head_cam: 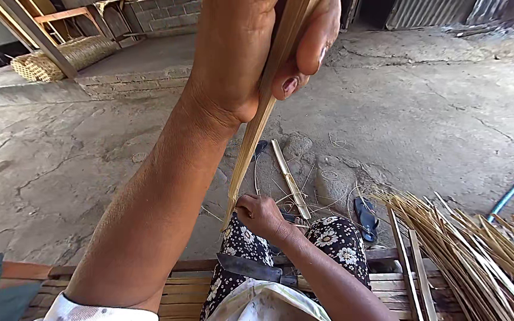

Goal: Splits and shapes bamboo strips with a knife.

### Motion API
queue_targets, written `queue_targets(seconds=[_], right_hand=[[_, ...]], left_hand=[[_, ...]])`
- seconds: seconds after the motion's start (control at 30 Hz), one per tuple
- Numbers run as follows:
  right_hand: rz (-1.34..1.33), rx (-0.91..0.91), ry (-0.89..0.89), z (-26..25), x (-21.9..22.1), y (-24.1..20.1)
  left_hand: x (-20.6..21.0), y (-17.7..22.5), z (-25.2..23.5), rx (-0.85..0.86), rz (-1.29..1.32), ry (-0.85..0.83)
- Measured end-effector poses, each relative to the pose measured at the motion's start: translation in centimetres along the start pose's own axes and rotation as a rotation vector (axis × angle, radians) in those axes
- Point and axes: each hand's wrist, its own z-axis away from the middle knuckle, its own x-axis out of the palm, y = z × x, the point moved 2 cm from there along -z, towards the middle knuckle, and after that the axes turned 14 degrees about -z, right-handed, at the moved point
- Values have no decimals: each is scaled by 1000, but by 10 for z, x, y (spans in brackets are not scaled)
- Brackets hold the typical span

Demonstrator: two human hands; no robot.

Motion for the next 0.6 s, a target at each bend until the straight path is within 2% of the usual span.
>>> queue_targets(seconds=[0.07, 0.17, 0.3, 0.4, 0.6], right_hand=[[-49, 41, -4, 0, -3, -2], [-322, 152, 6, 5, -15, -5], [-757, 234, 221, 17, -43, -13], [-823, 239, 380, 17, -65, -26], [-755, 417, 145, -6, -59, -62]], left_hand=[[-1, 1, 1, 2, -5, -4], [-7, 2, 4, 6, -79, 13], [-22, -4, 11, -51, -159, 92], [-29, -16, 22, -87, -235, 106], [-9, -50, 46, -141, -178, 107]])
